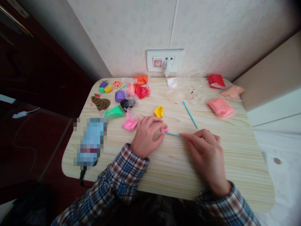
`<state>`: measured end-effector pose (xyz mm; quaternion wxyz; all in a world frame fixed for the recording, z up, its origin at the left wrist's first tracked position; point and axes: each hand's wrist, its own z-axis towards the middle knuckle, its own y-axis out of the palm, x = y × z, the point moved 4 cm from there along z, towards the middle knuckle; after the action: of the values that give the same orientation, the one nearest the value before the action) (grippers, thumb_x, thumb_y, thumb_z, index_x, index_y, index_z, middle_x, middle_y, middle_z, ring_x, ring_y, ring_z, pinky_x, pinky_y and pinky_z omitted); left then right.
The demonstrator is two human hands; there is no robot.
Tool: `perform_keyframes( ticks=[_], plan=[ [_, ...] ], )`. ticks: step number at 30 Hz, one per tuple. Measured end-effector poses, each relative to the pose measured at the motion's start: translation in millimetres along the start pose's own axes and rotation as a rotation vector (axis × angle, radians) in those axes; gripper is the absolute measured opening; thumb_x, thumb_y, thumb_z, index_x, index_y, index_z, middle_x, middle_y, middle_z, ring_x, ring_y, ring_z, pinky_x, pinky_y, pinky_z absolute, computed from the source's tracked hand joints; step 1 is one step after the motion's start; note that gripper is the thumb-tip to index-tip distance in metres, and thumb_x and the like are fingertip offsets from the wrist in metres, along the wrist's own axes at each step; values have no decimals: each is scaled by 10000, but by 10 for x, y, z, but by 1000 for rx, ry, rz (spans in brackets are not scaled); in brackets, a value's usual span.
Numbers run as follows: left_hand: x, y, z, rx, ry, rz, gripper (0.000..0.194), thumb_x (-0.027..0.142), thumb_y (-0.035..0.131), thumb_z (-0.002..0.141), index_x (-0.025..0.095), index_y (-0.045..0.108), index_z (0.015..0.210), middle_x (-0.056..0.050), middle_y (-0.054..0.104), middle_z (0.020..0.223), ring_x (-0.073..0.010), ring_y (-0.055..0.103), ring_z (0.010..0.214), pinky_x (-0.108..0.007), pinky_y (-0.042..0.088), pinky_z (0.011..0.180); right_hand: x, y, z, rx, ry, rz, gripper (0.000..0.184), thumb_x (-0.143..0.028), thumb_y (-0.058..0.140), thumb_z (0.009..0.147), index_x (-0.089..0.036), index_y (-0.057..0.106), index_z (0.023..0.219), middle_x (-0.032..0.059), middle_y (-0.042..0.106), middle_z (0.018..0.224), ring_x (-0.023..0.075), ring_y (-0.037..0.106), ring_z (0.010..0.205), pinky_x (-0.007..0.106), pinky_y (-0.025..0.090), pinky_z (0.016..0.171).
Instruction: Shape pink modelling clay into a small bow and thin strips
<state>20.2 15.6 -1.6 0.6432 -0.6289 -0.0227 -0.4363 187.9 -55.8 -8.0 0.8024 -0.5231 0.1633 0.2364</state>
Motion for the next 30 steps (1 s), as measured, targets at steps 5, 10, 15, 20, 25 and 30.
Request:
perform_keyframes(
  ticks=[5,10,15,20,25,30],
  plan=[
    [-8,4,-2,-10,6,14,225,146,611,794,214,662,1002,-54,613,1106,-236,512,1099,-408,364,953,3,-11,-3,12,-5,-11,184,-176,536,881,-235,674,987,0,530,765,143,498,732,333,335,701],
    [-10,-2,-3,-14,-7,23,196,149,615,791,197,650,979,-49,613,1103,-231,515,1094,-399,374,952,-17,-31,-15,48,-51,-27,165,-166,558,867,-220,673,972,14,569,806,158,520,780,336,344,710],
    [-6,1,-2,-8,-6,16,147,152,600,810,205,655,936,-49,611,1096,-227,514,1094,-394,374,947,-6,-20,-10,25,-16,-26,166,-187,542,877,-228,680,960,21,594,821,164,528,781,334,349,695],
    [-9,3,-6,1,7,19,143,163,595,818,207,654,941,-45,612,1095,-225,515,1090,-395,376,941,-10,-18,-3,19,-3,-36,191,-196,530,882,-250,680,986,20,599,816,166,530,777,334,347,690],
    [0,-3,-2,-5,-2,17,142,145,596,812,205,654,928,-46,619,1095,-223,518,1088,-396,377,940,-15,-17,-3,4,1,-39,185,-191,528,882,-239,669,990,21,583,802,166,525,778,331,349,690],
    [3,-6,-1,2,-2,11,138,141,599,811,204,654,921,-45,622,1085,-221,522,1085,-393,379,941,-20,-15,-6,1,9,-38,182,-194,532,883,-226,667,1000,12,556,769,151,511,739,327,352,689]
  ],
)
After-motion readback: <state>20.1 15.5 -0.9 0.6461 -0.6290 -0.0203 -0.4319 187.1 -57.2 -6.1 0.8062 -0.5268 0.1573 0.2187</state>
